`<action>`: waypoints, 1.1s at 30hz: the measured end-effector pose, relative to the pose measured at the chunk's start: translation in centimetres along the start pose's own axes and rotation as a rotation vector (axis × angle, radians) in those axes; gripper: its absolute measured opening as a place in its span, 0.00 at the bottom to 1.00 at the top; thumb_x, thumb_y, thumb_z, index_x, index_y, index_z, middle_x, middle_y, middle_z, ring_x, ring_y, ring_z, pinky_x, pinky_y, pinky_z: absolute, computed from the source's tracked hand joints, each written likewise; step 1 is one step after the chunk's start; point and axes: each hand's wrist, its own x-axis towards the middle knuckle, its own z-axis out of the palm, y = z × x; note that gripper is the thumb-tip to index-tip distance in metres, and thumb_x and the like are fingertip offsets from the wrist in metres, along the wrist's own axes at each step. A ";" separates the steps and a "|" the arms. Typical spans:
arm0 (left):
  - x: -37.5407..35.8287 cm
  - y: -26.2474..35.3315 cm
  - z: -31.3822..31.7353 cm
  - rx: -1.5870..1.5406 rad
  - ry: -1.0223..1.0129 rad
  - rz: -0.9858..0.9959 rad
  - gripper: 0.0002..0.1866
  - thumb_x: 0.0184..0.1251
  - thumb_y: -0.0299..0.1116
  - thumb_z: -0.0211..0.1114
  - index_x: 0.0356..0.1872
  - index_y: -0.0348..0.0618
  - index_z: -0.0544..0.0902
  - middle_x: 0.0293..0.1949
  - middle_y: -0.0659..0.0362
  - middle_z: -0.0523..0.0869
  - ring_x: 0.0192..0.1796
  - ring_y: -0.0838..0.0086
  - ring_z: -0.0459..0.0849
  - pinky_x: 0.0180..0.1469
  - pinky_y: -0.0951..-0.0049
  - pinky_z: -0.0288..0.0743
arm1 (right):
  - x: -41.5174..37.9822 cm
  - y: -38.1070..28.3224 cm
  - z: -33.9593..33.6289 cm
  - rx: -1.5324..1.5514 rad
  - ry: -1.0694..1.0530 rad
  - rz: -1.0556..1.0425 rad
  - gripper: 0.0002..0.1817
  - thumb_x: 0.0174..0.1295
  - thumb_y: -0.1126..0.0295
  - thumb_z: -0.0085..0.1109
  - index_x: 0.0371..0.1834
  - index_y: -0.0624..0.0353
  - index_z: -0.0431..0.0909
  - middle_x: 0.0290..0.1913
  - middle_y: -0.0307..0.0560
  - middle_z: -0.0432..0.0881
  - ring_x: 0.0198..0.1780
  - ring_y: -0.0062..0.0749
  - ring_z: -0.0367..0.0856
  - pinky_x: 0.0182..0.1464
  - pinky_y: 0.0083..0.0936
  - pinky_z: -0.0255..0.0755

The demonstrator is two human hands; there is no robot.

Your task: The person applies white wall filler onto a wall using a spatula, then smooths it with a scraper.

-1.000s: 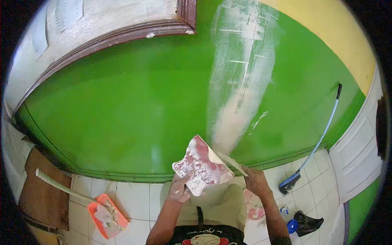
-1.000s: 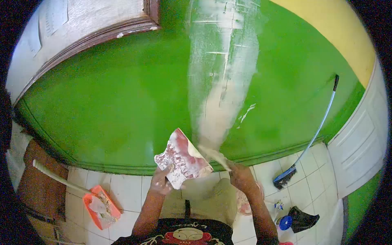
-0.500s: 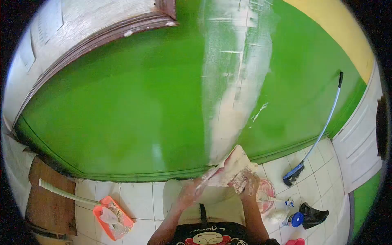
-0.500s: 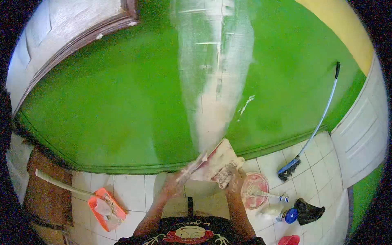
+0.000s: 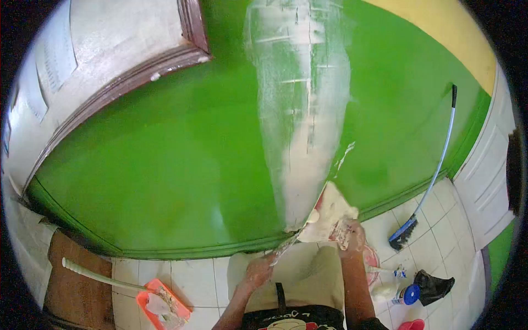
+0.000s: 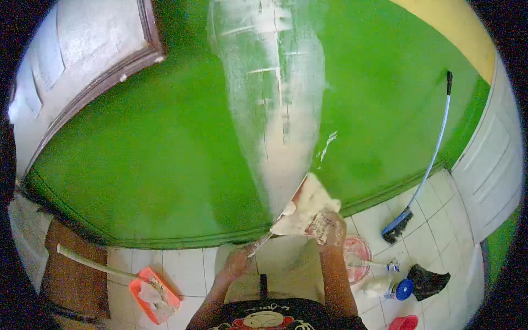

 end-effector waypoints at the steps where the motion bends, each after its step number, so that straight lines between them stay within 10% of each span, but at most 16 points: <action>1: -0.3 -0.6 0.5 -0.057 0.041 0.004 0.27 0.59 0.27 0.55 0.63 0.48 0.70 0.38 0.38 0.82 0.37 0.45 0.83 0.39 0.50 0.77 | -0.3 -0.9 2.3 0.009 -0.014 -0.006 0.13 0.60 0.65 0.57 0.41 0.65 0.76 0.36 0.47 0.80 0.34 0.33 0.82 0.35 0.30 0.81; 9: -2.9 0.3 -2.0 -0.327 0.165 -0.077 0.30 0.58 0.28 0.58 0.66 0.44 0.68 0.40 0.38 0.83 0.38 0.43 0.82 0.39 0.52 0.76 | -0.7 -13.5 18.2 -0.326 -0.128 -0.884 0.18 0.54 0.79 0.64 0.49 0.70 0.77 0.41 0.52 0.82 0.41 0.37 0.82 0.44 0.33 0.78; 11: -3.5 -1.3 -0.8 -0.278 0.140 -0.136 0.30 0.58 0.29 0.59 0.66 0.42 0.68 0.42 0.37 0.82 0.38 0.42 0.82 0.40 0.52 0.76 | -0.3 -15.5 21.8 -0.709 -0.010 -1.244 0.13 0.56 0.74 0.65 0.43 0.69 0.81 0.42 0.54 0.84 0.43 0.36 0.82 0.47 0.33 0.75; 13: -3.3 -3.2 0.9 -0.244 0.018 -0.222 0.29 0.61 0.33 0.59 0.65 0.40 0.68 0.47 0.38 0.82 0.42 0.46 0.83 0.44 0.55 0.76 | 1.5 -18.9 26.1 -0.859 -0.399 -2.071 0.16 0.55 0.69 0.66 0.44 0.67 0.82 0.46 0.56 0.83 0.49 0.41 0.82 0.52 0.39 0.75; 15: -3.2 -4.4 1.6 -0.287 0.004 -0.219 0.29 0.61 0.34 0.60 0.66 0.40 0.67 0.47 0.38 0.82 0.43 0.46 0.83 0.45 0.55 0.76 | 1.4 -21.1 29.4 -1.214 -0.424 -2.339 0.17 0.57 0.67 0.60 0.48 0.63 0.82 0.50 0.53 0.82 0.55 0.44 0.79 0.60 0.42 0.71; 21: -2.1 -5.9 3.9 -0.396 0.054 -0.191 0.30 0.62 0.37 0.60 0.66 0.39 0.67 0.49 0.40 0.81 0.45 0.48 0.82 0.48 0.55 0.75 | 6.0 -24.6 33.8 -1.612 -0.610 -2.584 0.19 0.60 0.71 0.50 0.54 0.52 0.81 0.60 0.43 0.77 0.67 0.38 0.69 0.71 0.44 0.61; 33: -2.0 -6.3 6.0 -0.470 0.098 -0.137 0.32 0.63 0.42 0.60 0.66 0.39 0.67 0.52 0.42 0.81 0.50 0.50 0.80 0.54 0.55 0.72 | 7.5 -28.3 29.4 -1.877 -0.607 -2.319 0.19 0.63 0.71 0.49 0.58 0.51 0.78 0.65 0.43 0.74 0.70 0.39 0.65 0.74 0.47 0.55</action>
